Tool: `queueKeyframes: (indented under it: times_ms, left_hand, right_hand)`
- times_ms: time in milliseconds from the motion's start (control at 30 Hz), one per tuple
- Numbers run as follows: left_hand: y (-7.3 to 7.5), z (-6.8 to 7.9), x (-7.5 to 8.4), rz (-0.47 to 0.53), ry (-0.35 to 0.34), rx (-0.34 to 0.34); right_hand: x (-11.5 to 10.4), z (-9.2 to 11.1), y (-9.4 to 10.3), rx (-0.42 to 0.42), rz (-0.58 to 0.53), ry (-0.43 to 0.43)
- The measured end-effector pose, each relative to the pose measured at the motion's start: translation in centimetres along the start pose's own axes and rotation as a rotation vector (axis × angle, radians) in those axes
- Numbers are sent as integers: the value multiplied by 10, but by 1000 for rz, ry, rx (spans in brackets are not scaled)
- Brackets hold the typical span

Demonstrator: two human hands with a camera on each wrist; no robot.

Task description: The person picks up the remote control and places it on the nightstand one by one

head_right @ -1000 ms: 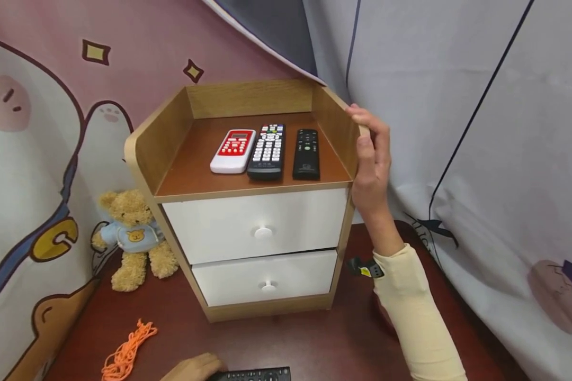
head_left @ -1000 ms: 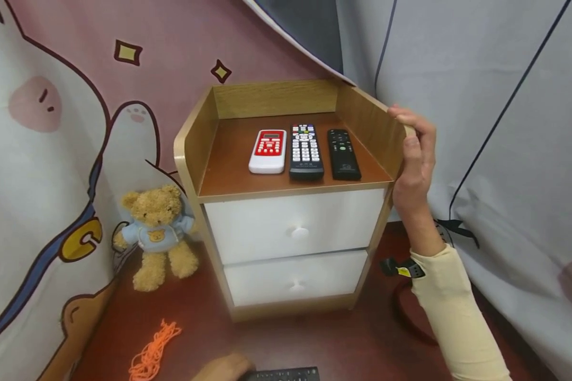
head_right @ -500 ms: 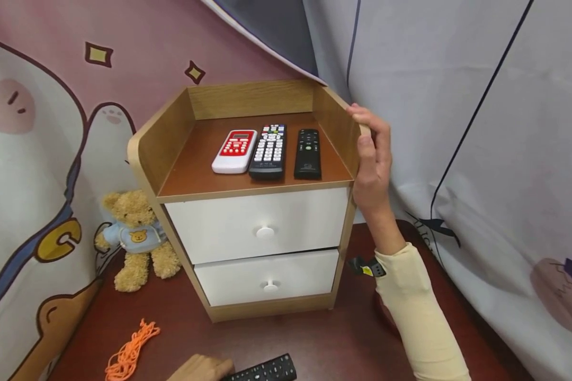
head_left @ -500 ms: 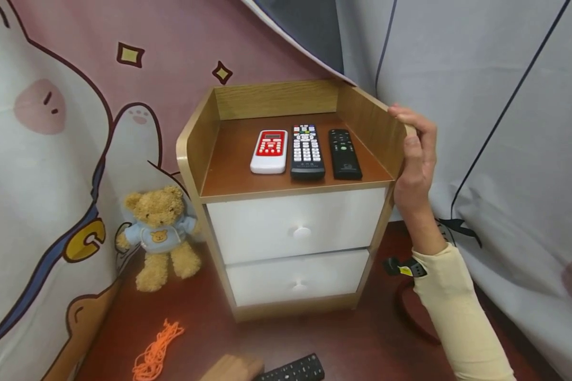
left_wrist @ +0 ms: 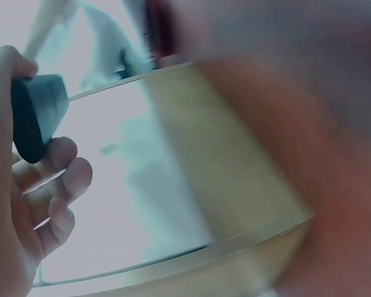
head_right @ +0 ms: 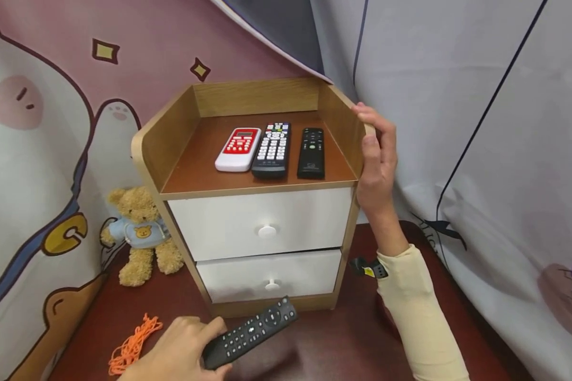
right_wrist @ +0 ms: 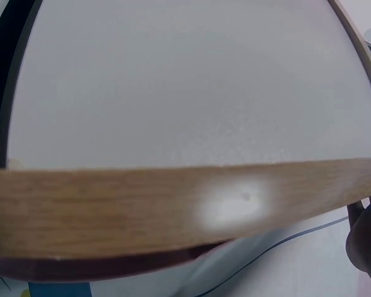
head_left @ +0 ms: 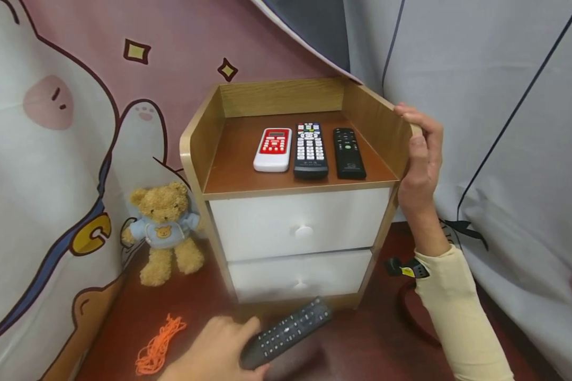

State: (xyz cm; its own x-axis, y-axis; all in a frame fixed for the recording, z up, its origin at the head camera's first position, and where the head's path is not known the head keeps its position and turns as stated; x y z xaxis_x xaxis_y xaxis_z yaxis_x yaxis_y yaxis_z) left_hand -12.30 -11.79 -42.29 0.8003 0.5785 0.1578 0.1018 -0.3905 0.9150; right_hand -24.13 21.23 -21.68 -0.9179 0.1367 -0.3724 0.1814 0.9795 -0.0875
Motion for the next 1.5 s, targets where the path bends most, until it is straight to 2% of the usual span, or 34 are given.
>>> queueKeyframes:
  times_ms: [100,267,333,400,500,567,667,733,833,900,1033,1133,1233,1500]
  left_hand:
    - [31,-11,8,-52,-24,89]
    - [81,-28,20,-168,-135,279]
    - [102,-36,25,-219,-150,355]
    - [121,-44,30,-272,-136,438]
    - [145,-58,34,-347,-38,535]
    - [158,-66,34,-396,77,590]
    - [174,-81,32,-437,281,614]
    - [184,-93,30,-427,416,595]
    - [196,-112,29,-377,577,497]
    - [201,-122,28,-318,658,412]
    - [208,-135,26,-262,759,285]
    - [209,-140,24,-260,806,218]
    - [207,-143,21,-261,832,182]
    - [204,-148,20,-326,817,173]
  right_hand:
    - [0,0,0,-3,4,1]
    - [0,1,0,-12,6,8]
    - [0,0,0,-12,7,9]
    - [0,0,1,-10,11,10]
    - [-1,0,1,-7,-2,10]
    - [-1,0,-1,-10,-15,10]
    - [-2,0,-2,-9,-25,7]
    - [-2,0,-2,-2,-25,2]
    - [-3,0,-1,5,-7,-6]
    - [-3,0,-1,8,-4,-11]
    - [-4,1,0,8,-1,-22]
    - [-4,0,2,7,-6,-27]
    - [-3,1,2,9,-4,-24]
    - [1,2,5,-11,15,-11]
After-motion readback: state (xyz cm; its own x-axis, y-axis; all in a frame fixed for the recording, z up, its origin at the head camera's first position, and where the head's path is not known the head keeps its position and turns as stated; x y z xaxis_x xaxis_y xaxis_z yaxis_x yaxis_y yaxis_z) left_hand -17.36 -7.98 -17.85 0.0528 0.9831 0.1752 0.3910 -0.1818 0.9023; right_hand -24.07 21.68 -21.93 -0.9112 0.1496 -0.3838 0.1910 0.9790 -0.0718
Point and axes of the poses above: each hand's wrist, its own z-axis away from the middle knuckle, its own y-axis out of the back of the hand, x = y × z, the point moved 2 cm from there along -z, towards the middle knuckle, and after that the axes turned 5 degrees about -x, right-handed, at the moved point
